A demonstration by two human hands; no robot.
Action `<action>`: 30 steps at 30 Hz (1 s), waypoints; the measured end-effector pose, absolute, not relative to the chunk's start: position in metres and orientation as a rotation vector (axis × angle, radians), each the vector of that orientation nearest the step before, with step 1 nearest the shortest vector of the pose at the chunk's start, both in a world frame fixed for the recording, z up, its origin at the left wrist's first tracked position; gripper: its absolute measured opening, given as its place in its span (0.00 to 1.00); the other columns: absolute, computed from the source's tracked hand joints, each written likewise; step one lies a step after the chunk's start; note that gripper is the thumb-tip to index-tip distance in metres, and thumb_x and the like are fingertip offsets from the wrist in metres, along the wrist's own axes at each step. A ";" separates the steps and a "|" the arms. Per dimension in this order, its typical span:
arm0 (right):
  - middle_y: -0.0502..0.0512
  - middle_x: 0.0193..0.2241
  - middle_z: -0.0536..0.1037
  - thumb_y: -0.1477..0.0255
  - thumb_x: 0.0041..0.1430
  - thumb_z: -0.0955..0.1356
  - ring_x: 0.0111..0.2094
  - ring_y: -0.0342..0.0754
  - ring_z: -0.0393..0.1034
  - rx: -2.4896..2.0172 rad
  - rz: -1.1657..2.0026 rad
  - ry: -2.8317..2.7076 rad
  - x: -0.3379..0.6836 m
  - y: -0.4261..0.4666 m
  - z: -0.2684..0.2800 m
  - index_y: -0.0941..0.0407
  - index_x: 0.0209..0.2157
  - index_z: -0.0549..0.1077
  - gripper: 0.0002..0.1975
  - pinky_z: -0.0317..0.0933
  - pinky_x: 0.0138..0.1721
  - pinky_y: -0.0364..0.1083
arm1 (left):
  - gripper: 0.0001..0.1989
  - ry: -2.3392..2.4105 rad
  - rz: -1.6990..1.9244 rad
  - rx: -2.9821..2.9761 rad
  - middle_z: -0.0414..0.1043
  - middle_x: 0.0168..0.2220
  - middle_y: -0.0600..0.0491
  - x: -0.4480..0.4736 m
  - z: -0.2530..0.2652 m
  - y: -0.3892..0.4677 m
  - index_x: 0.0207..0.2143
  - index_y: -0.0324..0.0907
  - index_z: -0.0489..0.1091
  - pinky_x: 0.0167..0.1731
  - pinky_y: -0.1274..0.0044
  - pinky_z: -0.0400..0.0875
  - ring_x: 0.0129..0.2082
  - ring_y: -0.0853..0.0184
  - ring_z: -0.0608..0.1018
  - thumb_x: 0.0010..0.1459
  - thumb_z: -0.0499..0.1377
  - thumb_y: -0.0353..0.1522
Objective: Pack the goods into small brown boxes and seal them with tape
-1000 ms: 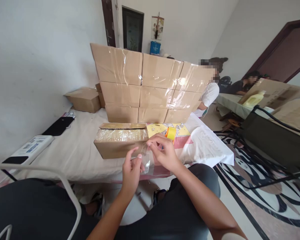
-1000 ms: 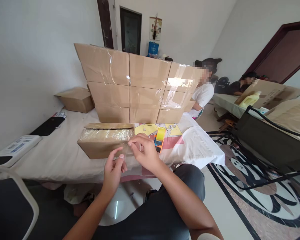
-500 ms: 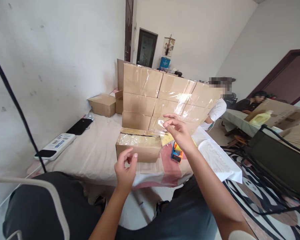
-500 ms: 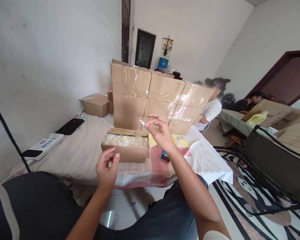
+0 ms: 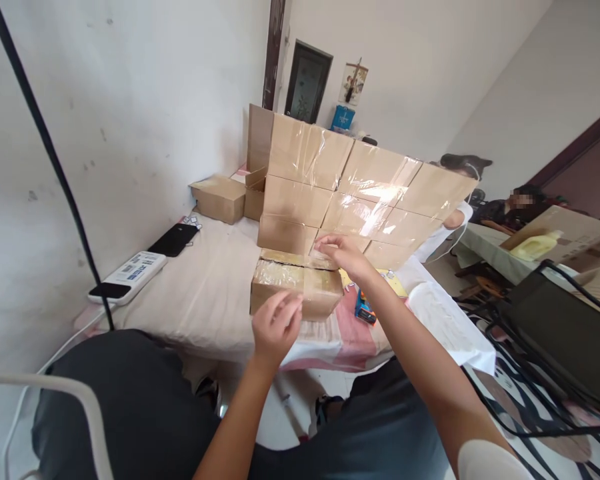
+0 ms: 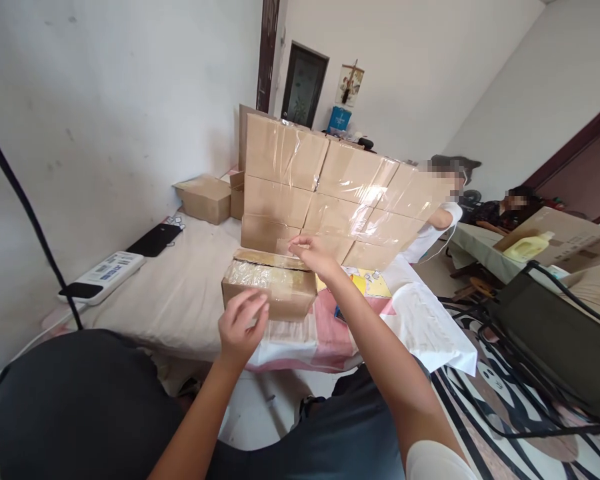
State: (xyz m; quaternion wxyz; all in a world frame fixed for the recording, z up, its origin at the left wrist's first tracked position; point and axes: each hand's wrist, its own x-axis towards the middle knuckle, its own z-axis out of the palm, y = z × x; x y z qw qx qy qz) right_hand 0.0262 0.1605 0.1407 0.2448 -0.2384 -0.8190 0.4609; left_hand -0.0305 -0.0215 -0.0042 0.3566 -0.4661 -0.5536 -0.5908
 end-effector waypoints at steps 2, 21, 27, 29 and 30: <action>0.54 0.34 0.79 0.63 0.48 0.71 0.36 0.47 0.69 -0.691 1.244 -2.243 0.016 0.169 0.128 0.56 0.26 0.76 0.10 0.60 0.39 0.45 | 0.20 -1.533 -1.453 -1.330 0.76 0.51 0.47 -0.029 -0.009 -0.014 0.53 0.46 0.72 0.41 0.74 0.77 0.40 0.66 0.80 0.59 0.62 0.23; 0.48 0.25 0.68 0.65 0.59 0.69 0.28 0.44 0.60 -1.071 0.674 -2.546 -0.013 0.202 0.093 0.55 0.27 0.63 0.12 0.53 0.31 0.44 | 0.11 -1.831 -1.473 -1.306 0.72 0.60 0.48 0.004 -0.032 0.004 0.38 0.46 0.78 0.40 0.72 0.76 0.46 0.62 0.82 0.61 0.57 0.26; 0.46 0.24 0.66 0.47 0.55 0.68 0.27 0.42 0.58 -0.763 0.959 -2.768 0.004 0.195 0.103 0.56 0.26 0.67 0.25 0.51 0.29 0.43 | 0.10 -1.912 -1.406 -1.366 0.61 0.68 0.46 0.010 -0.050 0.012 0.38 0.45 0.78 0.39 0.71 0.76 0.39 0.63 0.82 0.61 0.56 0.27; 0.45 0.21 0.62 0.45 0.53 0.69 0.25 0.41 0.54 -0.815 1.029 -2.803 0.006 0.196 0.106 0.56 0.24 0.66 0.27 0.48 0.27 0.43 | 0.11 -1.951 -1.370 -1.393 0.56 0.70 0.46 0.014 -0.059 0.015 0.40 0.46 0.78 0.38 0.71 0.76 0.38 0.63 0.81 0.61 0.56 0.27; 0.44 0.20 0.60 0.45 0.52 0.69 0.23 0.41 0.53 -0.841 1.065 -2.803 0.006 0.197 0.107 0.56 0.24 0.65 0.27 0.47 0.26 0.43 | 0.12 -1.967 -1.354 -1.404 0.55 0.70 0.46 0.017 -0.064 0.017 0.42 0.47 0.78 0.37 0.71 0.76 0.37 0.63 0.81 0.61 0.56 0.27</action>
